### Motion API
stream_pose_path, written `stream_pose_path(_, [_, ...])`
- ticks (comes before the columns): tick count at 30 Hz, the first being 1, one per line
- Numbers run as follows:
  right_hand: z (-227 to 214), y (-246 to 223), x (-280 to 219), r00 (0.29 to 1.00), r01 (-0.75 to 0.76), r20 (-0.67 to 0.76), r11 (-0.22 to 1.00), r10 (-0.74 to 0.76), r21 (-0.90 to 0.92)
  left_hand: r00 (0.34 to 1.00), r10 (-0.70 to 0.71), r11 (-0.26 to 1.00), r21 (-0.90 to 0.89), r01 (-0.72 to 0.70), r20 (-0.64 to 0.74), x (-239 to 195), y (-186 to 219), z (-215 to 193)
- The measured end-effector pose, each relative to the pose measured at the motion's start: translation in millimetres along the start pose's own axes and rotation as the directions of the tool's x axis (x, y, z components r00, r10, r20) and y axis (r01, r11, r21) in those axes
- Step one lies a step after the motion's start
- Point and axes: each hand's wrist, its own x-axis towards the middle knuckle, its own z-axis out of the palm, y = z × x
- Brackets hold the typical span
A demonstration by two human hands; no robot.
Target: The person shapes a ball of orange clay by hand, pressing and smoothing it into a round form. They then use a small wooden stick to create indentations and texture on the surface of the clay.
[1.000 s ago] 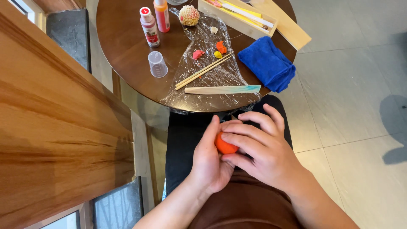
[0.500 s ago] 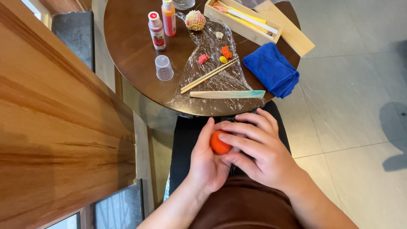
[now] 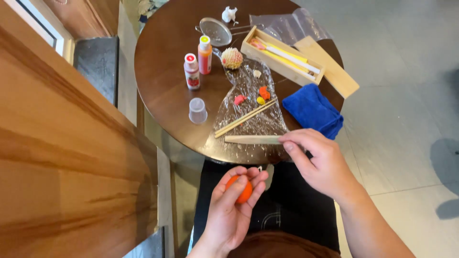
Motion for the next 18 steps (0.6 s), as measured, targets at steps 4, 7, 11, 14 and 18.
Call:
stream_pose_path(4, [-3.6,-17.5,1.7,0.992,-0.052,0.124,0.969,0.023,0.241,0.995,-0.081,0.996,-0.029,0.079,-0.065,17.0,3.2,4.7])
stream_pose_path(7, [3.5,-24.9,2.0,0.968,0.162,0.154,0.964,-0.197,0.211,0.982,-0.16,0.985,-0.089,0.151,-0.098,37.8,-4.7,7.7])
stream_pose_path(11, [11.3,-13.8,13.5,0.936,0.313,0.191,0.947,-0.295,-0.071,0.878,-0.258,0.961,-0.017,0.275,-0.403,35.6,25.6,102.3])
stream_pose_path(14, [3.7,6.3,29.4,0.948,0.255,0.205,0.966,-0.242,-0.042,0.885,-0.27,0.96,-0.034,0.279,-0.379,55.3,23.2,122.3])
stream_pose_path(18, [0.6,28.7,48.3,0.957,0.167,0.234,0.985,-0.171,0.039,0.906,-0.258,0.966,-0.073,0.248,-0.335,76.0,23.6,141.9])
